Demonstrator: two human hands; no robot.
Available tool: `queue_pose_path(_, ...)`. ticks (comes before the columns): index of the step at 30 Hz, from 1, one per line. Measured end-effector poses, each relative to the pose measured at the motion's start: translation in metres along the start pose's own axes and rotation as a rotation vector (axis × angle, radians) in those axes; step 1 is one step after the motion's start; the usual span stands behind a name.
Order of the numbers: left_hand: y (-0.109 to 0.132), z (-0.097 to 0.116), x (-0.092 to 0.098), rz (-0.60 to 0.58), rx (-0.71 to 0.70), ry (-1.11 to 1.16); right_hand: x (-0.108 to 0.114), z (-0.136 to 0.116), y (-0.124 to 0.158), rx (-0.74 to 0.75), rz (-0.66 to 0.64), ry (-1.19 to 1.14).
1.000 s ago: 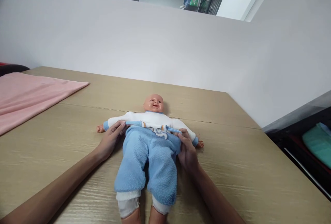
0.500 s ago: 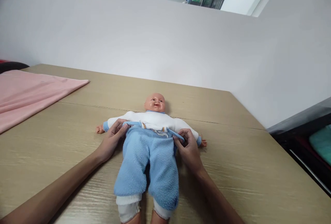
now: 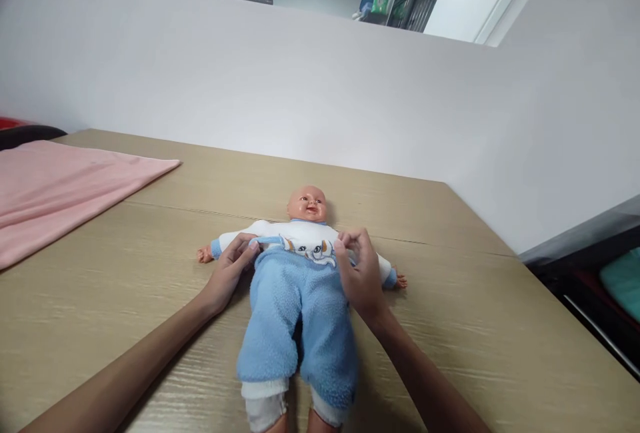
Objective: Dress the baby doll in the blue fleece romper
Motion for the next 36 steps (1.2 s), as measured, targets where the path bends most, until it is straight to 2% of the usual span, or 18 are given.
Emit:
queue_pose_path(4,0.000,0.001,0.000,0.015,-0.033,-0.006,-0.044,-0.015,-0.036,0.050,-0.125,0.025)
queue_pose_path(6,0.000,0.000,0.000,0.018,-0.047,-0.010,-0.070,-0.022,-0.059,0.088,-0.243,0.115)
queue_pose_path(8,0.000,0.000,0.001,0.020,-0.053,-0.015,-0.098,-0.024,-0.082,0.149,-0.480,0.316)
queue_pose_path(10,0.000,-0.001,0.001,0.030,-0.067,-0.032,-0.125,-0.017,-0.099,0.186,-0.794,0.503)
queue_pose_path(12,0.000,-0.002,0.002,0.047,-0.095,-0.060,-0.150,-0.004,-0.110,0.193,-1.032,0.568)
queue_pose_path(16,0.003,-0.005,0.003,0.068,-0.122,-0.108,-0.185,0.022,-0.119,0.192,-1.332,0.570)
queue_pose_path(19,0.004,-0.006,0.003,0.082,-0.125,-0.131,-0.195,0.032,-0.119,0.201,-1.460,0.538)
queue_pose_path(21,0.005,-0.005,0.003,0.093,-0.132,-0.145,-0.195,0.032,-0.119,0.210,-1.488,0.529)
queue_pose_path(24,0.007,-0.002,0.003,0.125,-0.153,-0.155,-0.186,0.024,-0.116,0.234,-1.438,0.541)
queue_pose_path(26,0.009,0.000,0.004,0.137,-0.180,-0.172,-0.177,0.016,-0.111,0.255,-1.352,0.545)
queue_pose_path(28,0.012,0.002,0.005,0.134,-0.234,-0.225,-0.166,0.007,-0.108,0.271,-1.178,0.494)
queue_pose_path(30,0.015,0.003,0.007,0.131,-0.336,-0.314,-0.154,0.002,-0.107,0.277,-0.979,0.385)
queue_pose_path(32,0.018,0.004,0.010,0.169,-0.473,-0.415,-0.142,0.000,-0.107,0.285,-0.854,0.287)
queue_pose_path(36,0.024,0.004,0.017,0.356,-0.682,-0.523,-0.128,0.000,-0.108,0.332,-0.879,0.274)
Point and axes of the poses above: each hand's wrist, its own y-axis away from the middle knuckle, its own x-axis out of the back of the hand, z = x × y, the point moved 2 cm from there along -y, towards the middle knuckle, and after that the axes turned 7 degrees about -y, right-handed, at the moved point
